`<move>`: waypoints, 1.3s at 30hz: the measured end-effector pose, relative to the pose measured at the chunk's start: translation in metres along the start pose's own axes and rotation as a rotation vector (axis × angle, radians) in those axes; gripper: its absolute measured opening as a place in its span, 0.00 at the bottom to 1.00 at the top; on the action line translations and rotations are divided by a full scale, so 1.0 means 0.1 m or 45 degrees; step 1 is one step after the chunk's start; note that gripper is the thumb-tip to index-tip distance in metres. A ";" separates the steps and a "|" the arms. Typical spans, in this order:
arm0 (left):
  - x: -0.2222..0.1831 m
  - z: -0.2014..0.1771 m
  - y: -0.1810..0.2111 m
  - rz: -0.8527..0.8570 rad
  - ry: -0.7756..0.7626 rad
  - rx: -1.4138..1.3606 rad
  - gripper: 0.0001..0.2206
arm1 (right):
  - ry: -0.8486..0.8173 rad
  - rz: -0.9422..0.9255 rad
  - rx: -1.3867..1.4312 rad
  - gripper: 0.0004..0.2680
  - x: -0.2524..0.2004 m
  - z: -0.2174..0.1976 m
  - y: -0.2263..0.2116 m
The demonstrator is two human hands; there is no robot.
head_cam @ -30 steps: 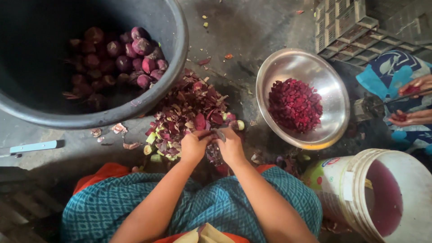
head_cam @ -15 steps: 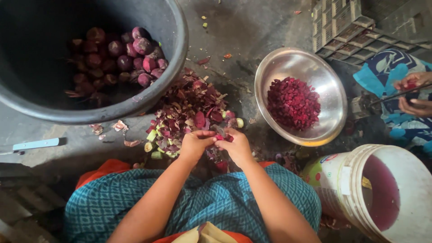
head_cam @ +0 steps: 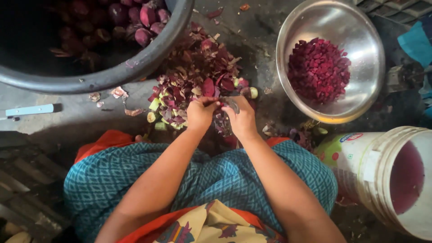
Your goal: The person sits on the floor and peels beetroots using a knife, placing the peeled pieces into a metal bowl. The peels are discarded on the floor, and a bucket of water is nearby.
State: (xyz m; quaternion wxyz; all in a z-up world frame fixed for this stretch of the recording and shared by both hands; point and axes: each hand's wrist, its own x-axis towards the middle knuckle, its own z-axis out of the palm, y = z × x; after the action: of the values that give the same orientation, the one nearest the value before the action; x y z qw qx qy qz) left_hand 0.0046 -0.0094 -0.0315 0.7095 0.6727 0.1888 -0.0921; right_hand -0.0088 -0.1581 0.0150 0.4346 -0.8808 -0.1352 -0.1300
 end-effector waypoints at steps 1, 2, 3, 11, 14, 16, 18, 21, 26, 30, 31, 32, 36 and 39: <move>0.04 0.02 -0.02 -0.002 -0.006 -0.039 0.09 | 0.002 -0.031 -0.014 0.08 0.02 0.00 0.04; 0.07 0.02 -0.04 0.022 -0.023 -0.033 0.09 | -0.057 0.198 0.105 0.08 0.03 0.02 0.07; 0.06 0.01 -0.08 0.043 -0.040 -0.029 0.09 | -0.121 0.429 0.222 0.07 0.03 0.03 0.10; -0.29 0.00 -0.22 -0.264 -0.429 -0.463 0.14 | -0.397 1.280 1.154 0.07 -0.05 -0.28 0.41; -0.41 -0.02 -0.18 -0.061 -0.494 -0.096 0.16 | -0.355 1.206 1.021 0.07 0.10 -0.60 0.40; -0.54 0.01 -0.24 0.532 -0.414 0.797 0.11 | -0.132 1.040 0.735 0.09 0.25 -0.98 0.40; -0.61 0.14 -0.34 0.779 -0.483 1.025 0.12 | 0.246 0.697 -0.025 0.10 0.37 -1.37 0.41; -0.68 0.31 -0.55 0.925 -0.505 1.362 0.16 | 0.600 0.123 -0.610 0.18 0.39 -1.77 0.47; -0.60 0.41 -0.86 0.906 -0.611 1.564 0.21 | 0.666 0.321 -0.499 0.11 0.24 -1.76 0.57; -0.58 0.40 -0.86 0.870 -0.646 1.659 0.16 | 0.447 0.656 -0.057 0.09 0.21 -1.47 0.57; -0.59 0.40 -0.78 0.889 -0.648 1.668 0.13 | 0.371 0.724 0.049 0.08 0.21 -1.43 0.54; -0.61 0.36 -0.69 0.848 -0.593 1.555 0.16 | 0.192 0.736 0.064 0.08 0.18 -1.36 0.49; -0.66 0.07 -0.13 0.489 -0.288 0.865 0.22 | -0.389 0.948 0.678 0.12 0.00 -1.05 0.19; -0.72 -0.06 0.18 0.307 -0.160 0.428 0.23 | -0.516 0.902 0.793 0.16 -0.10 -0.78 0.01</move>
State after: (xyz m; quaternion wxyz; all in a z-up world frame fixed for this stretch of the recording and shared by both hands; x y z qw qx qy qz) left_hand -0.0551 -0.0113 0.0137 0.6035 0.7922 0.0444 -0.0785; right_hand -0.0267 -0.2226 0.0571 0.6588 -0.7089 0.0575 0.2451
